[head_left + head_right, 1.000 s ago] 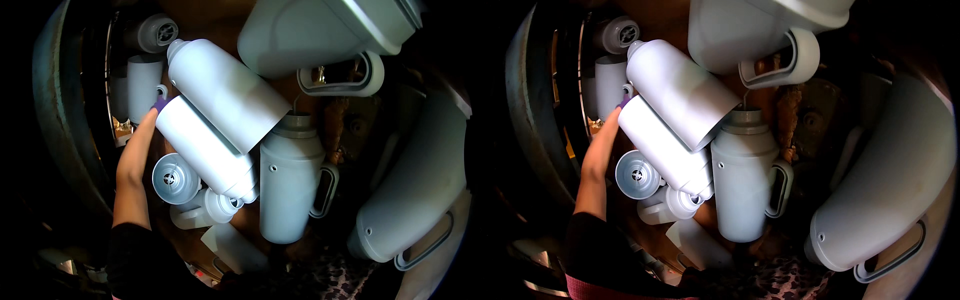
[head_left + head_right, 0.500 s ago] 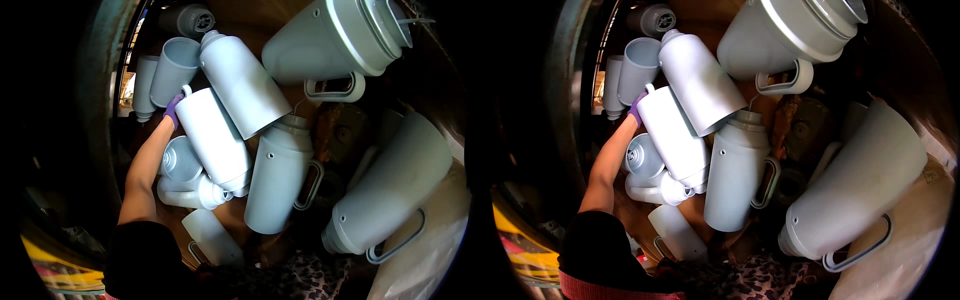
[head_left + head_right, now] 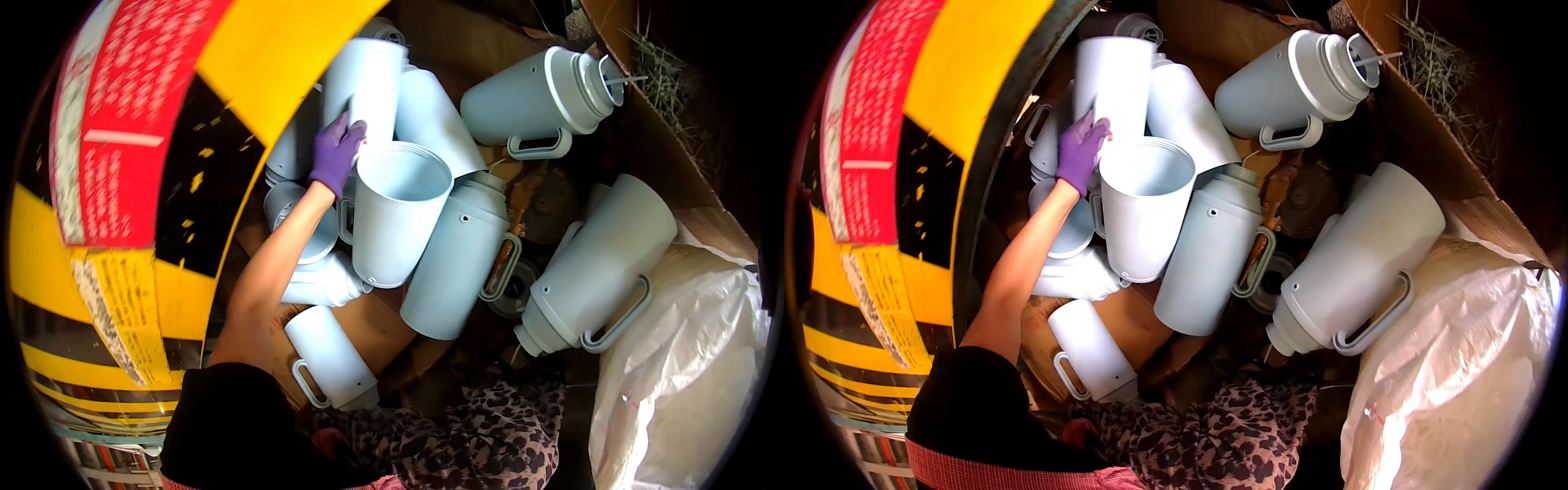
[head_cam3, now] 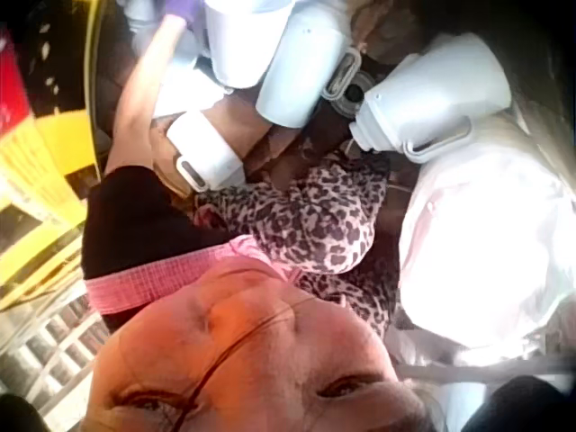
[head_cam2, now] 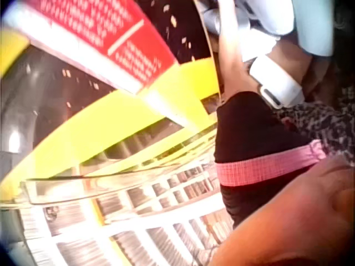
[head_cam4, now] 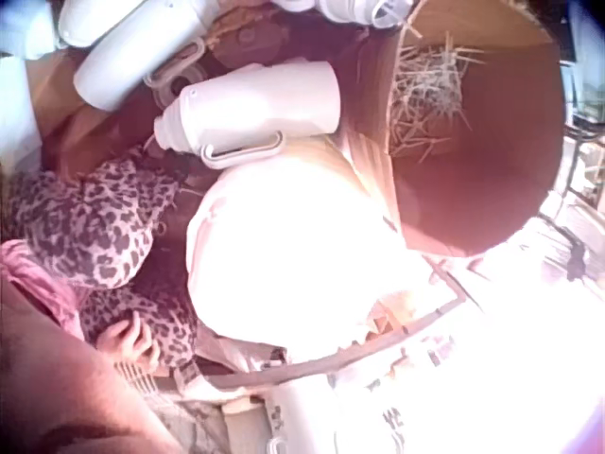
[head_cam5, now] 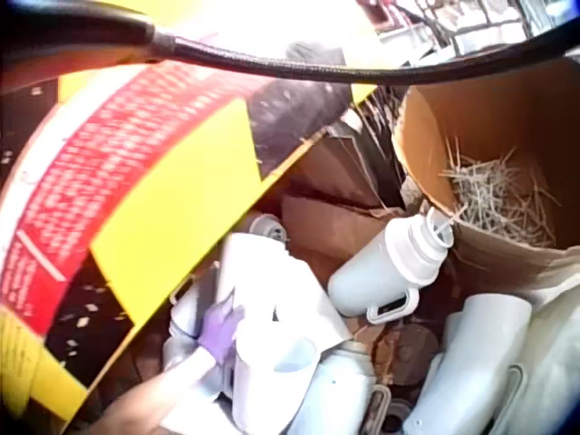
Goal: The person assembles thermos flasks by attaching handles to flask bodies and sticking labels onto the flasks by hand.
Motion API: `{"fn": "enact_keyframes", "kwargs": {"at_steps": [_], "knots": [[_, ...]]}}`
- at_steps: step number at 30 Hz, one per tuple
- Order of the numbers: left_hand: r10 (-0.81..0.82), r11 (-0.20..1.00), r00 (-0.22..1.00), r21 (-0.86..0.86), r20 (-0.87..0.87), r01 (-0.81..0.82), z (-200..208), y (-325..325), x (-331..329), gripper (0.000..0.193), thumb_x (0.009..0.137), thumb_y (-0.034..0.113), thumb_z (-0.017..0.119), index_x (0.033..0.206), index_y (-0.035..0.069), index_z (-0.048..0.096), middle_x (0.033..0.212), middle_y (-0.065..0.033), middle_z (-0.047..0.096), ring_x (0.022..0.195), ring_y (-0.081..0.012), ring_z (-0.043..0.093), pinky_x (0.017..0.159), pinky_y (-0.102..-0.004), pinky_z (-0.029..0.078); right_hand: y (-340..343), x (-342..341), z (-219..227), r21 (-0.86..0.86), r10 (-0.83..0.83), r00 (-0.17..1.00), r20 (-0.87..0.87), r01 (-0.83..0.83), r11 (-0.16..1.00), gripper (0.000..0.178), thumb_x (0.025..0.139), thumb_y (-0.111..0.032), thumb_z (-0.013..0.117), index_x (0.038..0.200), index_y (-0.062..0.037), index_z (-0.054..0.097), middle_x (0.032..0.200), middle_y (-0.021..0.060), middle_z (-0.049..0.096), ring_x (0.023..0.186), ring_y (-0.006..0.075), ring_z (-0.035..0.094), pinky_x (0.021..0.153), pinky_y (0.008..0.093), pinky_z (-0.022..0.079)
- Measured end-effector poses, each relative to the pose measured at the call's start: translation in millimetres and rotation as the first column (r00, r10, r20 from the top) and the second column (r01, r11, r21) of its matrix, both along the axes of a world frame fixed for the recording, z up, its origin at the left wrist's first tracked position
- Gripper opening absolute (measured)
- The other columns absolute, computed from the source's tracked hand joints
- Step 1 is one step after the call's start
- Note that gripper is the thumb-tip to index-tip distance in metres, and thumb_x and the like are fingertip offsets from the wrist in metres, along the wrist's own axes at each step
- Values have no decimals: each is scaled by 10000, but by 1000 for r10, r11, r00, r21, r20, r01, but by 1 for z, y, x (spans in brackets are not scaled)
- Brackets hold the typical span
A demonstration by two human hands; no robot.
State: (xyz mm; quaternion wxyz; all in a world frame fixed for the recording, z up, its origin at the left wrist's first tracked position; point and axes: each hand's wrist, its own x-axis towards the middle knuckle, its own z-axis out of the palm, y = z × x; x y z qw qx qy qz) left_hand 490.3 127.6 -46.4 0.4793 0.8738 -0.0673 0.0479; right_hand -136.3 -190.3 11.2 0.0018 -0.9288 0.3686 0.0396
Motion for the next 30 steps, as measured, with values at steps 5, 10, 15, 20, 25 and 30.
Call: {"fn": "enact_keyframes", "kwargs": {"at_steps": [5, 10, 15, 20, 25, 30], "knots": [[-173, 866, 985, 476, -4, 154, 36, -86, -12, 469, 999, 195, 657, 1460, 119, 611, 953, -44, 686, 768, -97, 606, 698, -259, 513, 5, -12, -2, 189, -126, 991, -38, 131, 973, 90, 872, -213, 731, 918, -245, 801, 1044, -31, 693, 1167, 266, 496, 1027, 514, 341], [-369, 576, 929, 792, 33, 200, 35, -139, -22, 615, 1017, 402, 632, 1517, 69, 503, 1352, -190, 653, 1277, -331, 619, 1036, -417, 485, 12, 2, 10, -5, -11, 1000, 25, 11, 1000, 136, 919, -212, 690, 1001, -226, 798, 1093, -24, 727, 1120, 299, 609, 1001, 468, 478], [-738, 471, 639, 845, 219, 254, 20, -97, -115, 455, 923, 388, 721, 1227, 54, 670, 1396, -161, 631, 1317, -341, 578, 1156, -494, 413, 15, 8, 13, 2, -67, 995, 78, 67, 998, 107, 925, -223, 703, 976, -238, 796, 1093, -54, 726, 1127, 267, 623, 988, 460, 473], [-577, 582, 745, 809, 334, 88, 24, -47, -202, 476, 822, 263, 793, 1234, 93, 628, 1398, -129, 573, 1317, -315, 547, 1161, -527, 396, 14, -6, 8, -2, 17, 933, 359, -17, 1000, 145, 970, -171, 661, 1026, -143, 792, 1104, 43, 715, 1075, 316, 629, 965, 490, 443], [172, 982, 980, 66, 101, -179, 17, 26, -270, 820, 821, 59, 685, 1585, 68, 387, 1638, -155, 342, 1462, -252, 409, 1167, -403, 385, 38, 16, 23, 336, -219, 618, 756, -79, 938, 163, 988, 73, 582, 1119, 80, 679, 1218, 187, 587, 1111, 330, 598, 972, 426, 495], [152, 939, 962, -270, -226, -211, 57, 68, -385, 641, 948, 5, 486, 1586, 8, 420, 1541, -131, 550, 1392, -199, 534, 1149, -308, 403, 69, 60, 41, 473, -203, 563, 802, -390, 790, 218, 886, 106, 677, 1083, 22, 723, 1167, 154, 638, 1115, 300, 623, 991, 388, 489]]}}
